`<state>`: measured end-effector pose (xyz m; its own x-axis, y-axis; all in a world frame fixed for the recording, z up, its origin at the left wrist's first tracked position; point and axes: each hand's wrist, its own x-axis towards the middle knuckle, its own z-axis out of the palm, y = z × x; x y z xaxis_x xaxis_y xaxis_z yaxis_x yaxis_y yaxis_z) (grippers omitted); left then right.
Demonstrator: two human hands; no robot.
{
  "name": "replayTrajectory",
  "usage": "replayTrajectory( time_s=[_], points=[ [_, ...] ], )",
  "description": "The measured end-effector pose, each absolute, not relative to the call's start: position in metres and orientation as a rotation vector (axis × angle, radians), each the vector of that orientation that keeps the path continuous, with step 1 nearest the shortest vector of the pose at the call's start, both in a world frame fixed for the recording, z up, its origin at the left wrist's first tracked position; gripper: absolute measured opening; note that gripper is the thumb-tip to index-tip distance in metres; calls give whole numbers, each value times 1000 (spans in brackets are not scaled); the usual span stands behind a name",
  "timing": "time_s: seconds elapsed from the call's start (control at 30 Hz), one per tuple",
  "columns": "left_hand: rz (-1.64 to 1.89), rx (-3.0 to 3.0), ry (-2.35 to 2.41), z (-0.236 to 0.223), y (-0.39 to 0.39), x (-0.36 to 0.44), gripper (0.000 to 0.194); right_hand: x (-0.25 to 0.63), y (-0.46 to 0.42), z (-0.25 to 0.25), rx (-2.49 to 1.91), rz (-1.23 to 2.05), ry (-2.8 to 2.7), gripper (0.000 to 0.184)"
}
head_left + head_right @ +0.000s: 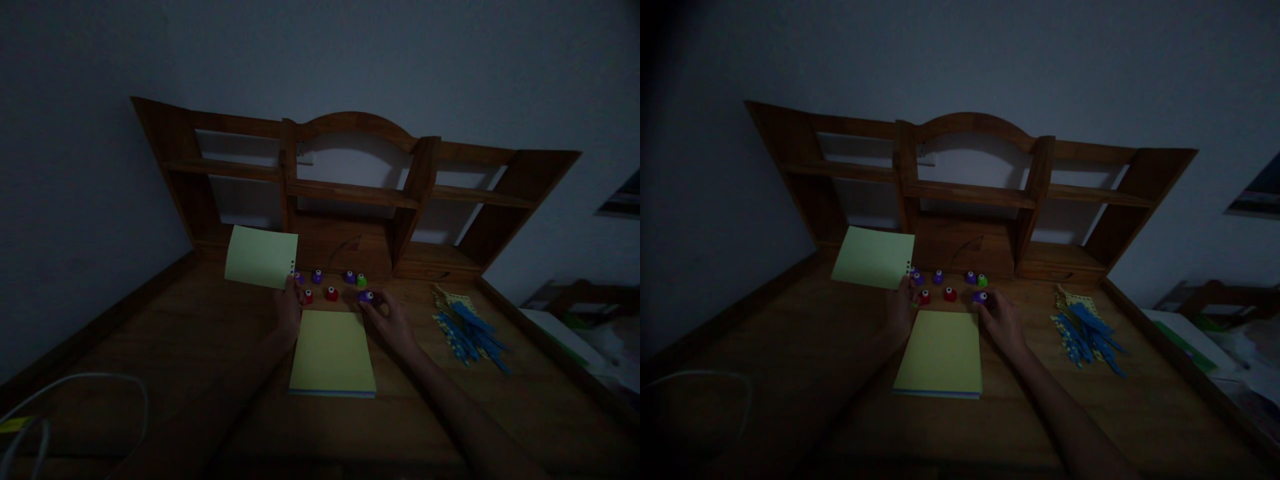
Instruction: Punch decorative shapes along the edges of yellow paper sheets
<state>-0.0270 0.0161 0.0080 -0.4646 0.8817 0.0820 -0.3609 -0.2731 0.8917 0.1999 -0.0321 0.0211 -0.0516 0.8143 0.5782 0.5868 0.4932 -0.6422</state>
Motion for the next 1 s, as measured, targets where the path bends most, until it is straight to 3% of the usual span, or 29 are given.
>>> replayTrajectory(
  time_s=[1.0],
  points=[
    [1820, 951, 1030, 19, 5, -21, 38, 200, -32, 21, -1211, 297, -1740, 20]
  ],
)
